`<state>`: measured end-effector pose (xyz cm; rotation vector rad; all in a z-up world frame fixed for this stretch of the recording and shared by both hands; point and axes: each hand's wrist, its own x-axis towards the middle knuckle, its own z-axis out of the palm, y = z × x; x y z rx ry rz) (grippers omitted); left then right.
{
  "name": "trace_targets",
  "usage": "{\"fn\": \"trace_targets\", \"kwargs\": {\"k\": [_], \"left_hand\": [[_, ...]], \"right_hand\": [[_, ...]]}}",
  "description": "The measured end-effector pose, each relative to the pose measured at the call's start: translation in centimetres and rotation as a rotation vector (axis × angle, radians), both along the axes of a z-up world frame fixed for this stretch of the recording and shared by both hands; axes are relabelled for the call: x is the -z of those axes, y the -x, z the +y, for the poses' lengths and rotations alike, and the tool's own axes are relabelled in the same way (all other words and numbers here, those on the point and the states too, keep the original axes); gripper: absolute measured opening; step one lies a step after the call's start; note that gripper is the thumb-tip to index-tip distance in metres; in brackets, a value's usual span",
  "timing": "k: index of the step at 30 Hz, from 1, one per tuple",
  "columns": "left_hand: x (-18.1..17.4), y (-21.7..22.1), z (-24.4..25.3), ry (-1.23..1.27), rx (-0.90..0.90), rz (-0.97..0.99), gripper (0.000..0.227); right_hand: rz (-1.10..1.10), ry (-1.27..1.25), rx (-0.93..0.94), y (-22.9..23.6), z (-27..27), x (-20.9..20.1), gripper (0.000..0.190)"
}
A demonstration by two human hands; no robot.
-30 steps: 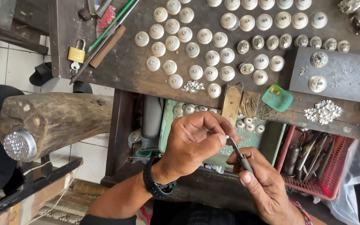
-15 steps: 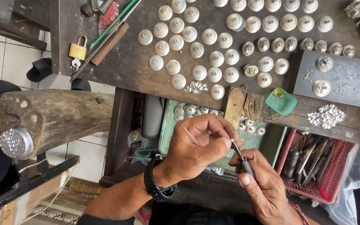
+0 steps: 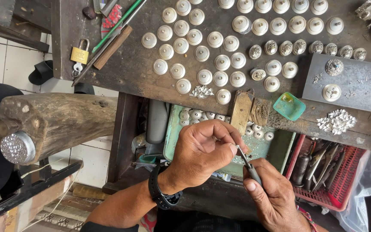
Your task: The person is using pliers to manipulate and prepare small silver components for attachment on a jewelry workbench.
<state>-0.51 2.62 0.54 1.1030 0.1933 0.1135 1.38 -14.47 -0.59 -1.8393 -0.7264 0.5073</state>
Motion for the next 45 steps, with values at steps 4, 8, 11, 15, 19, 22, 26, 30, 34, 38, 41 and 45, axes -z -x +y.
{"fn": "trace_targets", "kwargs": {"k": [4,8,11,15,19,22,26,30,34,38,41,45], "left_hand": [[-0.1,0.0,0.1,-0.008,0.007,-0.014,0.011],[-0.2,0.1,0.1,0.033,0.038,-0.023,0.008],[-0.8,0.2,0.1,-0.096,0.077,0.020,0.007],[-1.5,0.0,-0.4,-0.514,0.147,-0.079,0.011],[-1.3,-0.2,-1.1,-0.555,0.229,-0.091,0.013],[-1.0,-0.2,-1.4,-0.583,0.267,-0.105,0.011],[-0.8,-0.3,-1.5,-0.567,0.251,-0.067,0.010],[-0.1,-0.1,-1.5,-0.442,0.288,0.035,0.007],[0.0,-0.2,-1.7,-0.399,0.328,0.104,0.007],[0.4,-0.1,-2.0,-0.379,0.330,0.158,0.004],[0.7,0.0,-2.0,-0.377,0.317,0.134,0.003],[0.8,0.1,-2.1,-0.378,0.298,0.094,0.004]], "right_hand": [[-0.061,0.060,0.036,0.5,-0.6,0.9,0.031],[-0.026,0.022,0.033,0.3,-0.3,0.5,0.031],[-0.066,-0.035,0.045,-0.3,-0.3,-0.1,0.030],[-0.291,-0.082,0.133,-1.0,-0.7,-0.4,0.018],[-0.402,-0.079,0.236,-1.5,-0.6,-0.4,0.025],[-0.444,-0.090,0.234,-1.6,-0.5,-0.2,0.028],[-0.435,-0.091,0.269,-1.5,-0.6,-0.3,0.029],[-0.458,-0.017,0.198,-1.2,-1.2,-0.5,0.027],[-0.517,-0.139,0.132,-1.2,-1.0,-0.4,0.031],[-0.533,-0.144,0.112,-1.2,-1.2,0.0,0.033],[-0.516,-0.124,0.131,-1.2,-1.1,-0.3,0.030],[-0.492,-0.090,0.144,-1.1,-1.1,-0.4,0.028]]}}
